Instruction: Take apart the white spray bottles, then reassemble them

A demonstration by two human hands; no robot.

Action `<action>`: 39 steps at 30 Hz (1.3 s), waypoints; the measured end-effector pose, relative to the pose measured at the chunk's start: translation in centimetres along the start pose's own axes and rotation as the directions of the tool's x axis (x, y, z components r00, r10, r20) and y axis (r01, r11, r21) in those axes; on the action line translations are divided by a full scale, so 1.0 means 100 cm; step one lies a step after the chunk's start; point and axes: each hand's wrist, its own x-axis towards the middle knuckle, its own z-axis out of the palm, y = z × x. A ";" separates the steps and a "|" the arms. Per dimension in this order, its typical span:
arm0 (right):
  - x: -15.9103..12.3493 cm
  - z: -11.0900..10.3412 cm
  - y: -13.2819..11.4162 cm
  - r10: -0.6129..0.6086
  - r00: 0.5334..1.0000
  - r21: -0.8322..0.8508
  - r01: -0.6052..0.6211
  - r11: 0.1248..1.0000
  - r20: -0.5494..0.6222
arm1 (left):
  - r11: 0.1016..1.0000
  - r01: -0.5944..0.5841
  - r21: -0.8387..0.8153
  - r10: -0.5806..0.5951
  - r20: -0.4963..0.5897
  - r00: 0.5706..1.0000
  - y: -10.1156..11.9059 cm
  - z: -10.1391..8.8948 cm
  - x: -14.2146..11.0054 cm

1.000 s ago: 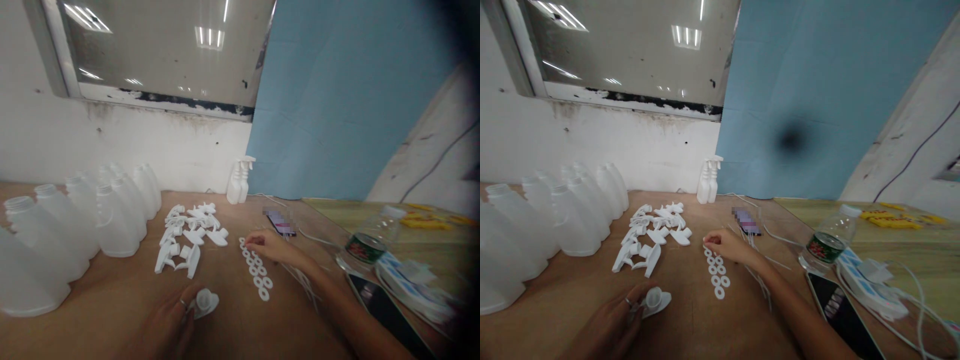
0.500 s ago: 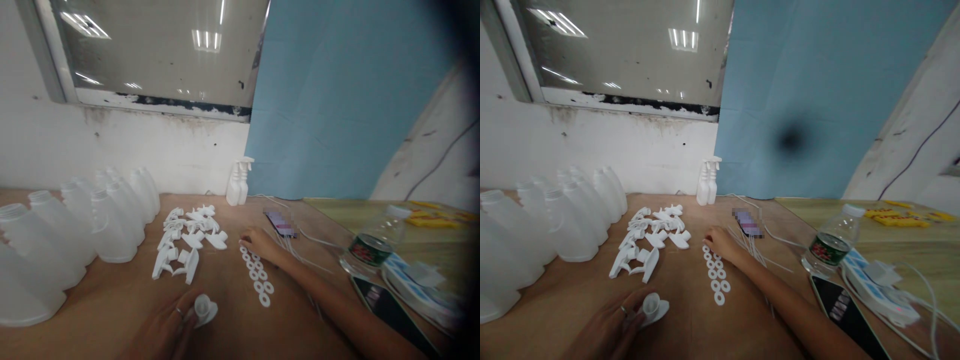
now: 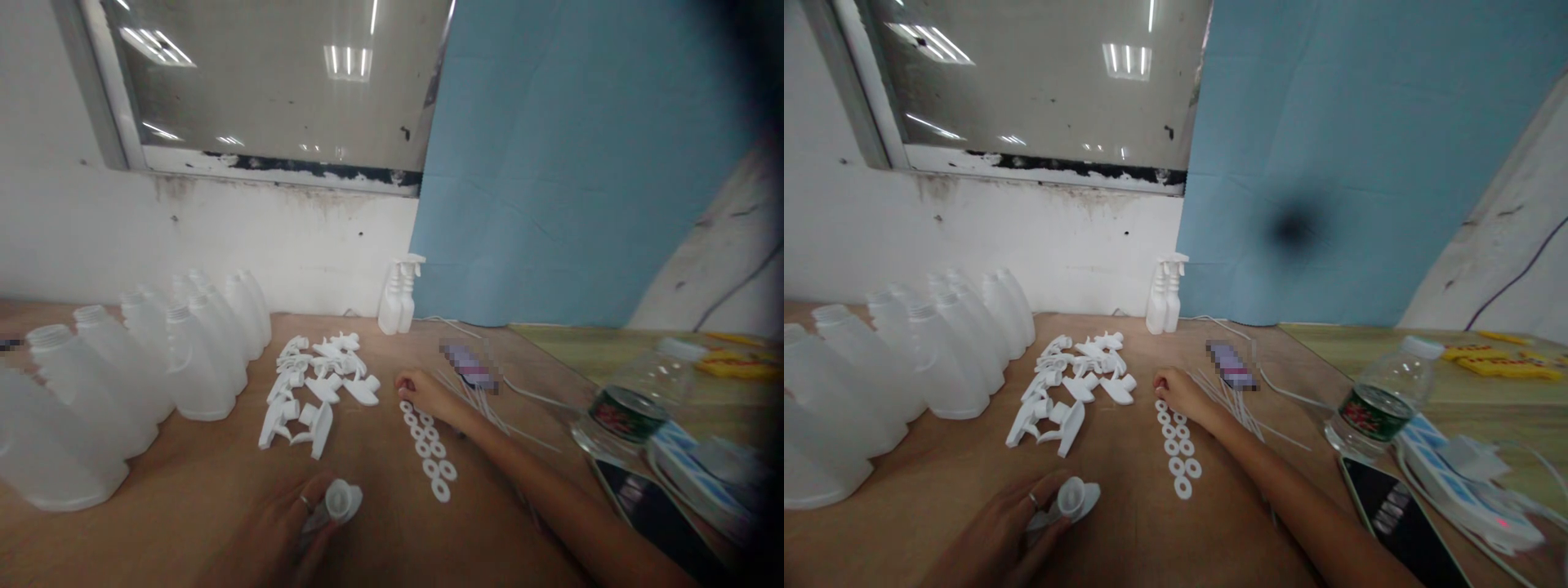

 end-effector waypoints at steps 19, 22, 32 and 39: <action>-0.095 0.040 -0.110 -0.811 0.580 0.173 0.793 0.584 0.078 | 0.991 -0.057 -0.119 0.067 0.088 0.994 0.002 -0.008 0.003; -0.096 0.035 -0.104 -0.820 0.564 0.183 0.800 0.572 0.098 | 0.989 -0.063 -0.134 0.075 0.087 0.993 0.004 -0.010 0.004; -0.102 0.040 -0.110 -0.767 0.638 0.141 0.754 0.641 0.074 | 0.997 -0.011 -0.074 0.011 -0.007 1.000 -0.003 0.000 -0.001; -0.104 0.047 -0.108 -0.746 0.665 0.073 0.743 0.666 0.030 | 0.984 -0.176 0.025 0.173 0.084 0.981 -0.001 -0.008 0.001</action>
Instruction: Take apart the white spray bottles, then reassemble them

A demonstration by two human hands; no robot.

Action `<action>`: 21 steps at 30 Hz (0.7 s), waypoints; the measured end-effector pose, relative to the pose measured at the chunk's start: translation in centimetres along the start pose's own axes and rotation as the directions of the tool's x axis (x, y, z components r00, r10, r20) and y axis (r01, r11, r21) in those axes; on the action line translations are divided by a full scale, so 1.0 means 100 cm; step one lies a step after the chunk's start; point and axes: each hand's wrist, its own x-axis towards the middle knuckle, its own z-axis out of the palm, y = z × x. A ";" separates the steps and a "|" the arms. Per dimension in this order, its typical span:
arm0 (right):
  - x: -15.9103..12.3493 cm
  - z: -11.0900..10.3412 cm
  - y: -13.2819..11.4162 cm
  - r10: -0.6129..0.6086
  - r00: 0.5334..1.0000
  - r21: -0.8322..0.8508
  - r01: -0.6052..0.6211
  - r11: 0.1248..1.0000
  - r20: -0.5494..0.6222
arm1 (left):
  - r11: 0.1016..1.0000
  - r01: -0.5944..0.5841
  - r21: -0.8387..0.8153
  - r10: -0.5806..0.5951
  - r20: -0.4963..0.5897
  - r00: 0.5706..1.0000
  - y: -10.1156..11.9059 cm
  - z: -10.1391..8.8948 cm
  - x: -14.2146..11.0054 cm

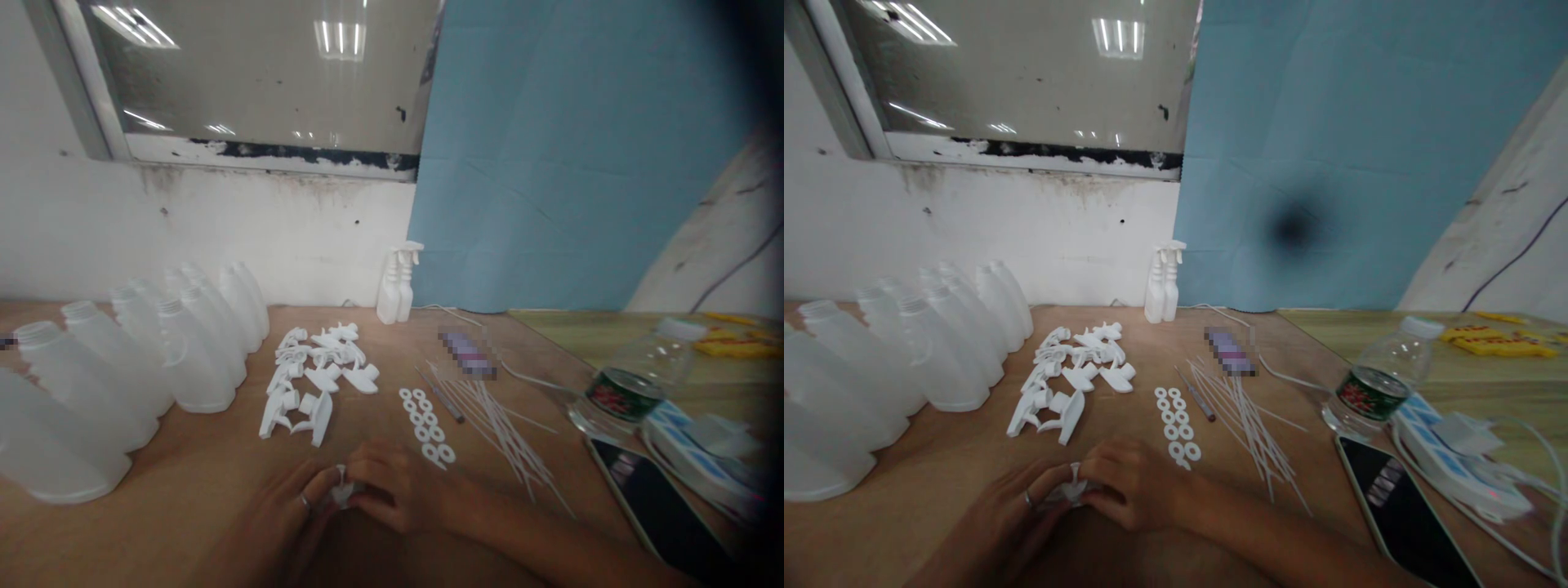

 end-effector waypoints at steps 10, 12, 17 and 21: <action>0.002 0.002 -0.001 -0.093 0.996 -0.128 0.090 0.988 -0.016 | 0.992 -0.089 0.086 0.095 -0.069 0.993 -0.007 0.002 0.003; 0.002 0.001 -0.003 -0.091 0.995 -0.146 0.087 0.985 -0.026 | 0.988 -0.124 0.096 0.135 -0.119 0.984 -0.007 0.001 0.004; 0.001 -0.001 -0.004 -0.032 0.999 -0.126 0.035 0.991 0.031 | 0.985 -0.125 0.123 0.137 -0.099 0.986 -0.007 0.004 0.004; 0.002 0.000 -0.004 0.006 0.999 -0.098 -0.001 0.995 0.053 | 0.974 -0.143 0.175 0.155 -0.053 0.987 -0.009 0.008 0.007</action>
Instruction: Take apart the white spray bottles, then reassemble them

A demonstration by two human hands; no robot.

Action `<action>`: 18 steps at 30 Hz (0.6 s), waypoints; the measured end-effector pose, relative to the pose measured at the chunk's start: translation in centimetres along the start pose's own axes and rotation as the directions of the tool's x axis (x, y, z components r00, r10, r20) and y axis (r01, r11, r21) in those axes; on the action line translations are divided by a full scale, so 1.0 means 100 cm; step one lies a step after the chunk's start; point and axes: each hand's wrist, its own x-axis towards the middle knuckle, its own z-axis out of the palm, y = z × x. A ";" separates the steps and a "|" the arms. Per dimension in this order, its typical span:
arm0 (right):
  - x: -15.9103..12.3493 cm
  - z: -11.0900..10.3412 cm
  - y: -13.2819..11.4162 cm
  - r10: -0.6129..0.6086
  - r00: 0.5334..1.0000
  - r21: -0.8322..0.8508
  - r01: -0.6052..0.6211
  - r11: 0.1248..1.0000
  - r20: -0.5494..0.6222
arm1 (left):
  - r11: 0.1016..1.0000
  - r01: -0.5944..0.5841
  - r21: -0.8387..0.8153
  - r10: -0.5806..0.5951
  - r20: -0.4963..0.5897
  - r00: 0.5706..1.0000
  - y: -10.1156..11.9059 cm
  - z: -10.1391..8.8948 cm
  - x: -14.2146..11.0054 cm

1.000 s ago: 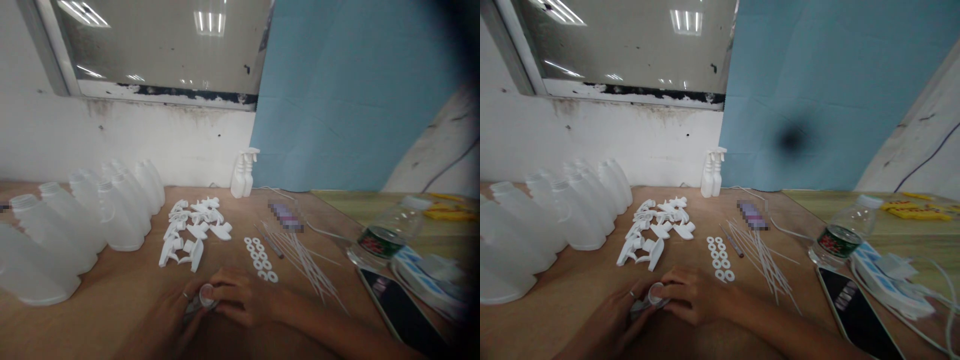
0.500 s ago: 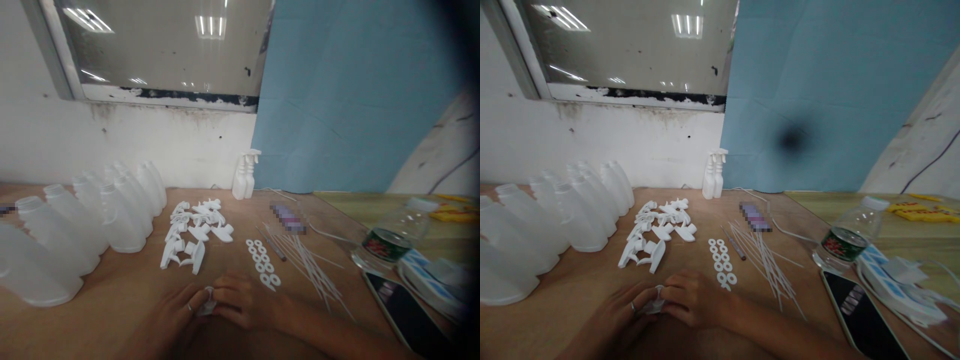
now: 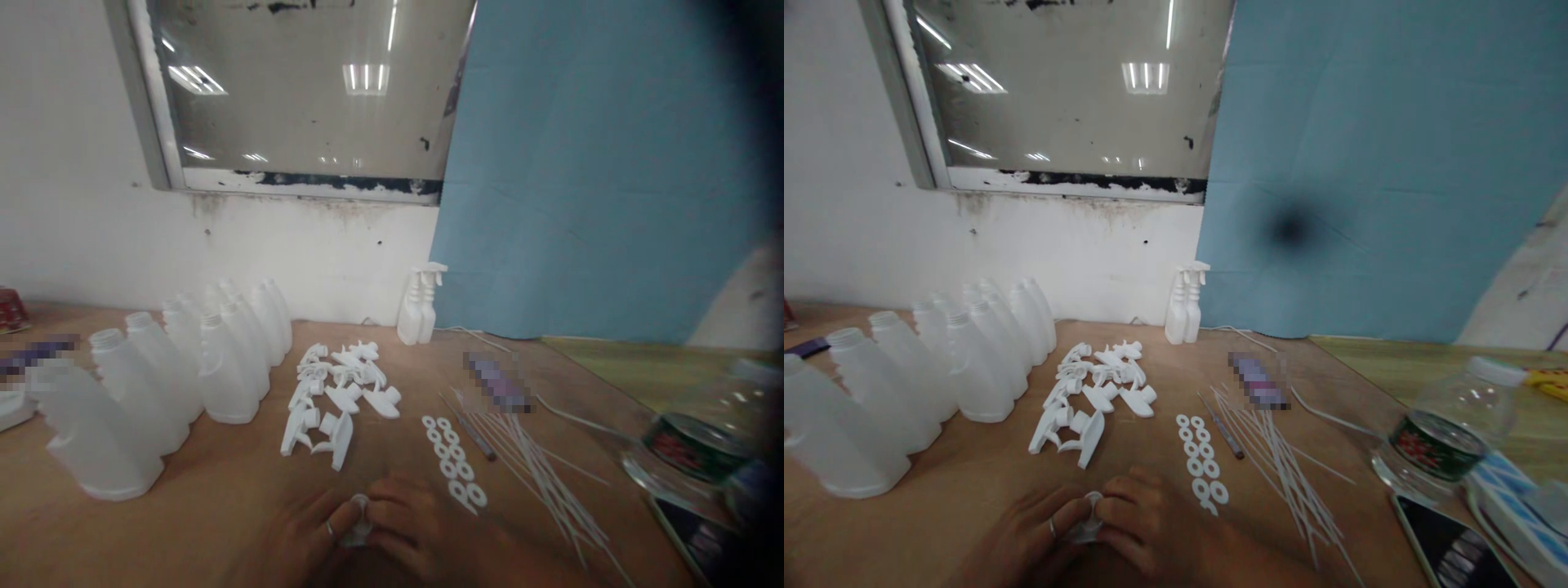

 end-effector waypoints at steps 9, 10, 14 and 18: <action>-0.003 0.011 0.010 -0.003 0.998 -0.046 0.006 0.999 0.057 | 0.991 0.005 0.133 -0.015 0.074 0.997 0.001 -0.005 0.007; -0.003 0.012 0.012 -0.008 0.998 -0.056 0.011 0.998 0.067 | 0.989 0.004 0.148 -0.016 0.083 0.996 0.001 -0.005 0.007; -0.003 0.013 0.014 -0.031 0.997 -0.071 0.036 0.997 0.074 | 0.985 -0.021 0.173 0.001 0.116 0.993 -0.002 -0.002 0.007; -0.002 0.005 0.004 0.008 0.999 -0.105 -0.005 0.994 0.032 | 0.980 -0.032 0.194 0.011 0.111 0.994 -0.003 0.001 0.007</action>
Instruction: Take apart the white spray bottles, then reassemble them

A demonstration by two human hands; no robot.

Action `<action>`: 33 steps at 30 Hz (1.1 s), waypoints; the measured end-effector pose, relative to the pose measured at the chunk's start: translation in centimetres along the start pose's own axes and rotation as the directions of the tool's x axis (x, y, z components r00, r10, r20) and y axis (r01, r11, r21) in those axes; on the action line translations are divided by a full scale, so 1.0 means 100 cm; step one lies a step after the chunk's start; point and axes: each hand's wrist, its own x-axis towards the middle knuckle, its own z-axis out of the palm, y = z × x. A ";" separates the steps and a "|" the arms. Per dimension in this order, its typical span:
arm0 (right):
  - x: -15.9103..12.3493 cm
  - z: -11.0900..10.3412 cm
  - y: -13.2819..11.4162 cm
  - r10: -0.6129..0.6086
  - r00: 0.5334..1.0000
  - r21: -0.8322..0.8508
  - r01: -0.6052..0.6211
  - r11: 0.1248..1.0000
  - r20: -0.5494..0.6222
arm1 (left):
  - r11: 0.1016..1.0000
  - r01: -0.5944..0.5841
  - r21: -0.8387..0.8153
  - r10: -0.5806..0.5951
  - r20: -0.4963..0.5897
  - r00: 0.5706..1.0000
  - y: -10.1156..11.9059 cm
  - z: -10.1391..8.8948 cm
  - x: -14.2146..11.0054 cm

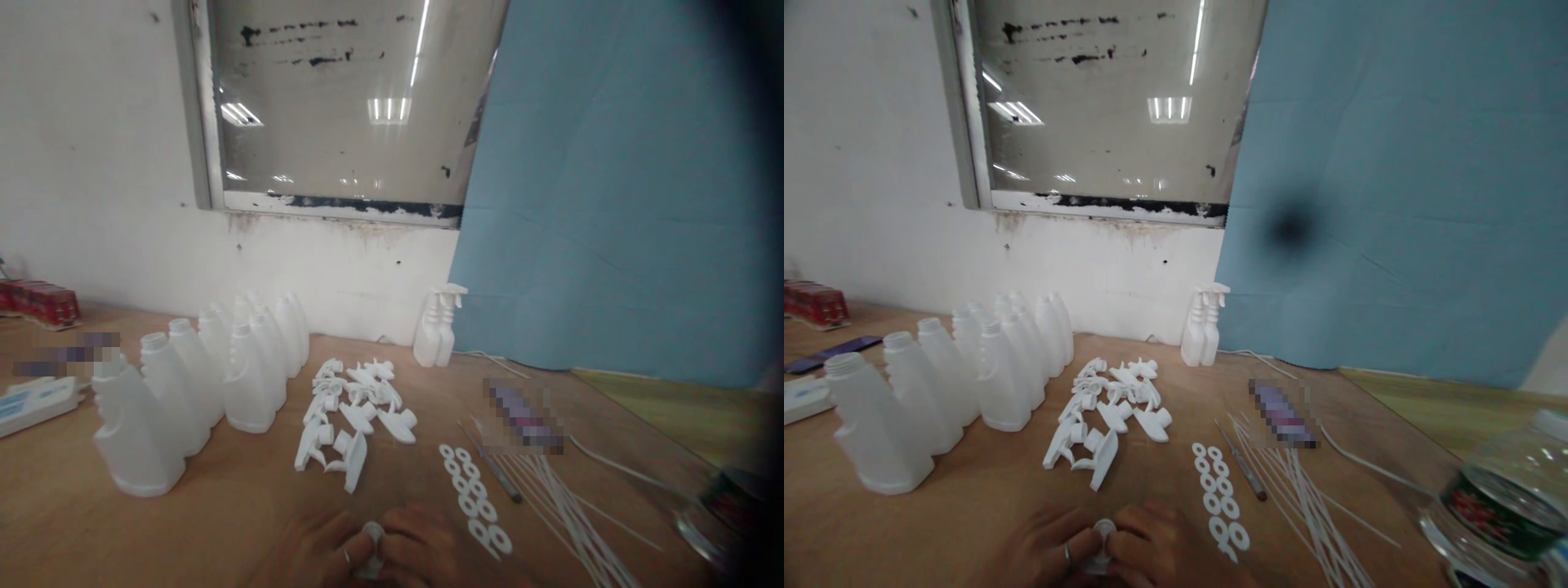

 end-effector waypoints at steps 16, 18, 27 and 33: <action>0.000 0.002 -0.007 0.020 1.000 -0.013 -0.020 1.000 -0.020 | 0.993 0.058 -0.100 -0.059 -0.009 0.998 0.003 0.000 -0.002; 0.001 0.000 -0.008 0.023 1.000 -0.037 -0.024 0.999 -0.021 | 0.993 0.054 -0.103 -0.058 -0.036 0.998 0.002 0.001 -0.002; 0.007 -0.009 -0.018 0.152 0.979 0.085 -0.164 0.983 0.136 | 0.987 -0.040 -0.158 0.015 -0.153 0.988 0.000 0.013 -0.002; 0.017 -0.027 -0.021 0.177 0.963 0.384 -0.245 0.890 0.204 | 0.971 0.021 -0.238 -0.039 -0.071 0.997 0.000 0.003 -0.005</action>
